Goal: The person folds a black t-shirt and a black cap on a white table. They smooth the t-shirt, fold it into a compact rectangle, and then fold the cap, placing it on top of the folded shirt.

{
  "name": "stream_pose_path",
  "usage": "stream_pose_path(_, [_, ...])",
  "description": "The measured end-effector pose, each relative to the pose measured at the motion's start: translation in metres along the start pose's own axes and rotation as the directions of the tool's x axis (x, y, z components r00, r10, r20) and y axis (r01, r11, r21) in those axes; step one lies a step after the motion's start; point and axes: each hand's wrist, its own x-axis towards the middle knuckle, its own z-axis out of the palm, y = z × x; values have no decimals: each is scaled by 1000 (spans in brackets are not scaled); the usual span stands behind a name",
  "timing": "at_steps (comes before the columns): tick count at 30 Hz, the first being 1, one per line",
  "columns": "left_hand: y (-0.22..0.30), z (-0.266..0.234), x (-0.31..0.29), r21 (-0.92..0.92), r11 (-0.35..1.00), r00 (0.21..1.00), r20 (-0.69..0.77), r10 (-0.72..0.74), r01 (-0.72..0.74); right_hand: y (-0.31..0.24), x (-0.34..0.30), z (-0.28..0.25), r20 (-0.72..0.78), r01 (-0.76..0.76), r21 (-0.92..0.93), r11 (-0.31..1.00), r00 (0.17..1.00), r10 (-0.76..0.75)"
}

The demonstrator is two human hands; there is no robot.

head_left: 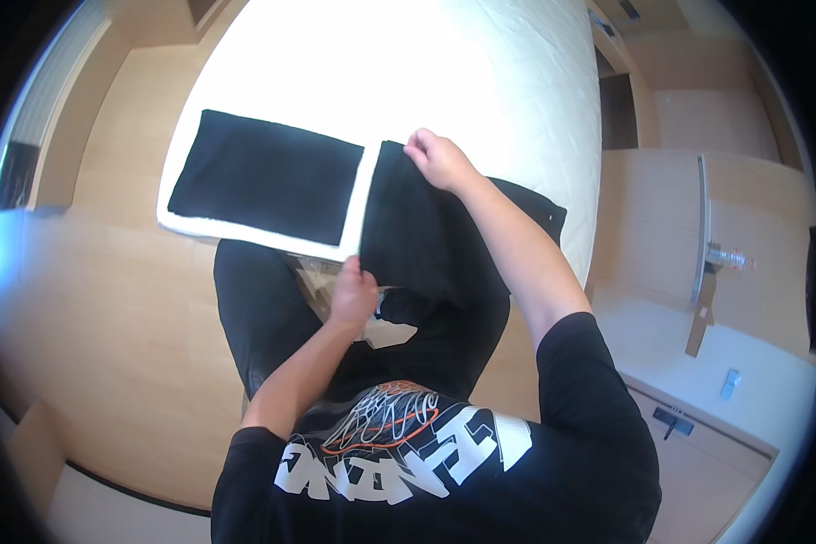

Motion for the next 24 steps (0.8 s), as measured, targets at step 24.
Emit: stream_pose_path(24, [18,15,5,575,818,988,-104,116,-36,274,-274,-78,-455,-890,215,402,273,848])
